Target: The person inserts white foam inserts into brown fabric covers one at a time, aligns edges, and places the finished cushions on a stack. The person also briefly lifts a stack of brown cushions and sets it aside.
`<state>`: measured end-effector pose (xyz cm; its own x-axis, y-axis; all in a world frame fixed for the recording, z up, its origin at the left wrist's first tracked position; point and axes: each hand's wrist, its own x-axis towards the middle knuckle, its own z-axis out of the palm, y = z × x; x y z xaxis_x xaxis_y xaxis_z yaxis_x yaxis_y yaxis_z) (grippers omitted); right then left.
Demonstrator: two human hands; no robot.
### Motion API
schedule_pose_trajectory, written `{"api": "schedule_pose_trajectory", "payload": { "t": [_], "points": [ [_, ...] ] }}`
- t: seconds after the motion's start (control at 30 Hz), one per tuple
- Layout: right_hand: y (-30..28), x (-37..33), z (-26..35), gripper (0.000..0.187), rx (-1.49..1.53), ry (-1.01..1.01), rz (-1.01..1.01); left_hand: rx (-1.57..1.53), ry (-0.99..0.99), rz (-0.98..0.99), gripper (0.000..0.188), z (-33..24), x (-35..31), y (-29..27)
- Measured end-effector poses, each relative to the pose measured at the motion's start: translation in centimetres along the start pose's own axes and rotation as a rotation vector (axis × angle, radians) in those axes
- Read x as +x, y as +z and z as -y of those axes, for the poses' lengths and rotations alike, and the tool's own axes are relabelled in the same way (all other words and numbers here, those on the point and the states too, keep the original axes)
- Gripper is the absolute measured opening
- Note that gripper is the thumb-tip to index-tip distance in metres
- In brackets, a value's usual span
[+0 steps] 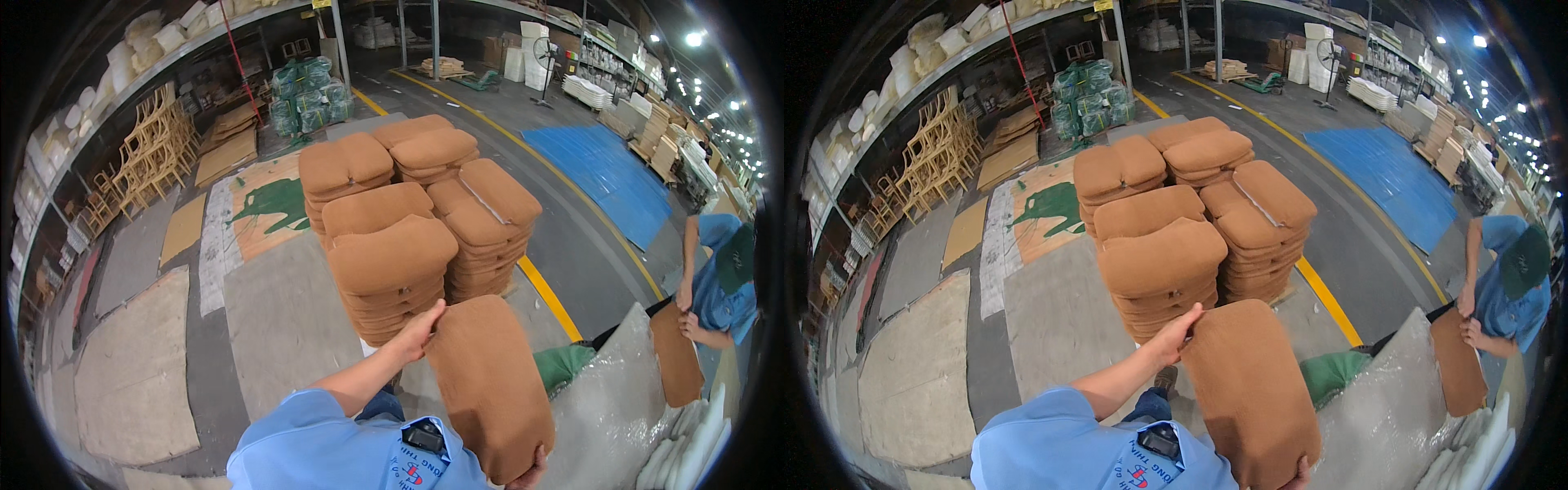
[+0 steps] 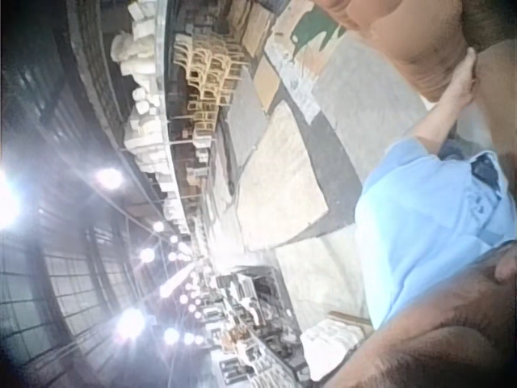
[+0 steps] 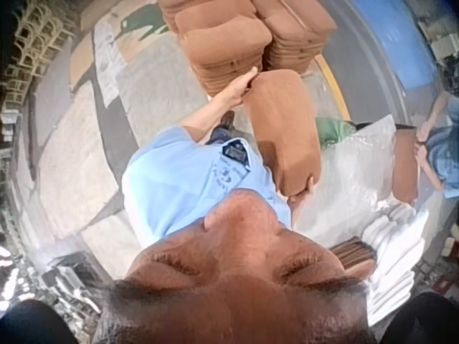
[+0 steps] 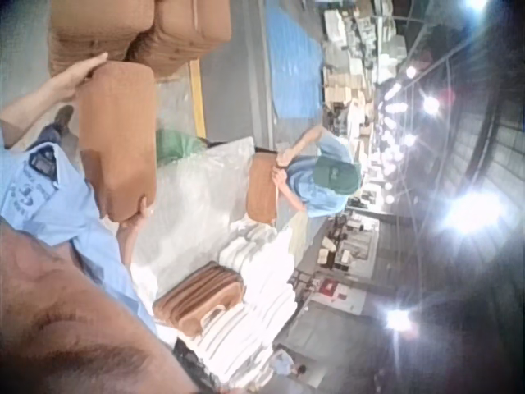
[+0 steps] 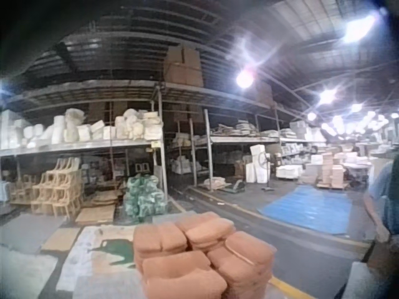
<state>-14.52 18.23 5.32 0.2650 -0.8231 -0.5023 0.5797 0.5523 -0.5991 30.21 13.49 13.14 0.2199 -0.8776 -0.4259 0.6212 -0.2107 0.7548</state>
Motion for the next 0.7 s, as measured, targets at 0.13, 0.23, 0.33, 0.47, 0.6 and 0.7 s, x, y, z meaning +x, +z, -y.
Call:
{"api": "schedule_pose_trajectory", "payload": {
  "t": [0.13,0.23,0.33,0.47,0.6,0.7],
  "points": [
    [6.5,3.7,-5.1,0.070,0.032,-0.013,-0.148,0.088,0.073,-0.160,0.041,-6.9,4.5,-9.6],
    [12.4,6.6,-7.4,0.064,0.011,0.007,-0.201,0.271,0.294,-0.573,0.038,-13.3,8.8,-22.6],
    [17.7,13.2,-9.4,0.071,0.152,-0.013,-0.036,0.390,0.532,-0.943,0.052,-20.8,12.7,-31.8],
    [28.2,20.2,-8.7,0.067,0.075,-0.107,0.069,0.349,0.170,-1.157,0.068,-25.6,17.8,-36.9],
    [38.3,26.6,-5.9,0.063,0.057,-0.185,0.160,0.061,-0.040,-0.870,0.077,-27.0,21.3,-39.1],
    [44.0,29.9,-3.9,0.061,0.021,-0.244,0.197,0.076,0.055,-0.795,0.076,-26.2,22.9,-40.1]
  ]
}}
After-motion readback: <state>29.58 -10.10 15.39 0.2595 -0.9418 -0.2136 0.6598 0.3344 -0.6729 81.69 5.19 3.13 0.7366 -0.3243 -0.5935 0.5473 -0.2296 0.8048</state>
